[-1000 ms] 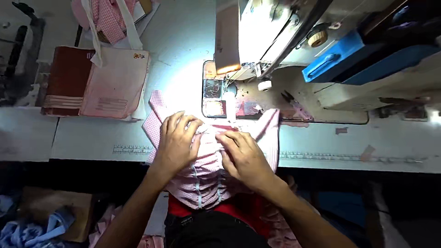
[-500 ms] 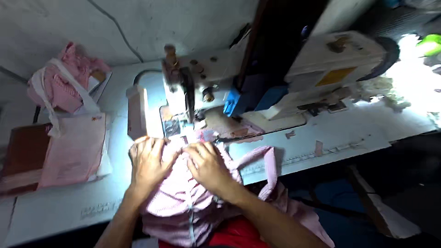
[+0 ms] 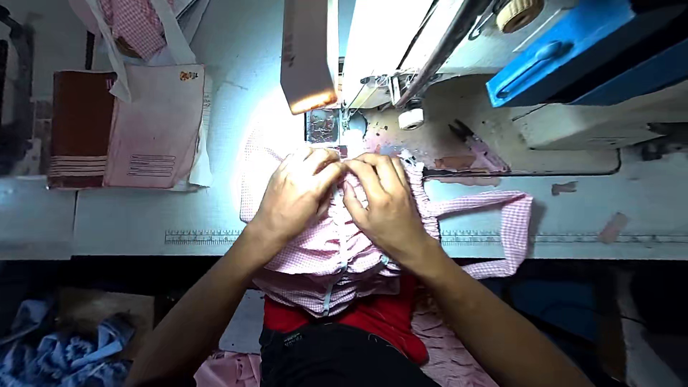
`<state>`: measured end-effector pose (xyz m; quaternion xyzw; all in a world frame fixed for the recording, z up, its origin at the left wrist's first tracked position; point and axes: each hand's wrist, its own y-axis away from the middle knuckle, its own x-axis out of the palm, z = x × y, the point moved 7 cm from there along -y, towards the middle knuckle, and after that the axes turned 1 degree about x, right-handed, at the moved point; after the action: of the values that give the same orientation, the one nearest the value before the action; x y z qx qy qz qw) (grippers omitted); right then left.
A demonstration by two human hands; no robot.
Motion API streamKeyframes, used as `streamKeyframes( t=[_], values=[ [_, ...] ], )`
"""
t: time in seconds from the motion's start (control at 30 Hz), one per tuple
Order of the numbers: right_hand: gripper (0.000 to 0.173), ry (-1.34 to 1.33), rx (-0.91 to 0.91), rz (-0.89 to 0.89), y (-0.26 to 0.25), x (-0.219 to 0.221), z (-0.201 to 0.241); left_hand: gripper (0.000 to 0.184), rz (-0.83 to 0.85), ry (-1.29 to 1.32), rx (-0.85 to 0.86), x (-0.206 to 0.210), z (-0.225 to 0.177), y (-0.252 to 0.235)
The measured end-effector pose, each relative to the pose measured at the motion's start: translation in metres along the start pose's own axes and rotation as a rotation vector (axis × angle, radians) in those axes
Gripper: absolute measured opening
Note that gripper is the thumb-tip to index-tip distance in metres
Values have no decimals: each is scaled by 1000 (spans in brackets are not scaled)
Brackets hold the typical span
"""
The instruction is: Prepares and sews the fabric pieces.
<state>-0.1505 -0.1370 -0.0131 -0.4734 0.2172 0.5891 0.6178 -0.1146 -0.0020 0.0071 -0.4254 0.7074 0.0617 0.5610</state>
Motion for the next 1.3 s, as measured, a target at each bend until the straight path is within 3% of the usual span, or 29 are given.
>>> streamKeyframes(
  t=[0.2, 0.5, 1.3],
  values=[
    [32, 28, -80, 30, 3, 0, -3, 16, -59, 130, -108, 10, 14, 8],
    [39, 100, -96, 111, -24, -1, -24, 19, -97, 109, -180, 23, 36, -25],
    [38, 131, -42, 76, -22, -6, -27, 22, -75, 94, -88, 29, 36, -34]
  ],
)
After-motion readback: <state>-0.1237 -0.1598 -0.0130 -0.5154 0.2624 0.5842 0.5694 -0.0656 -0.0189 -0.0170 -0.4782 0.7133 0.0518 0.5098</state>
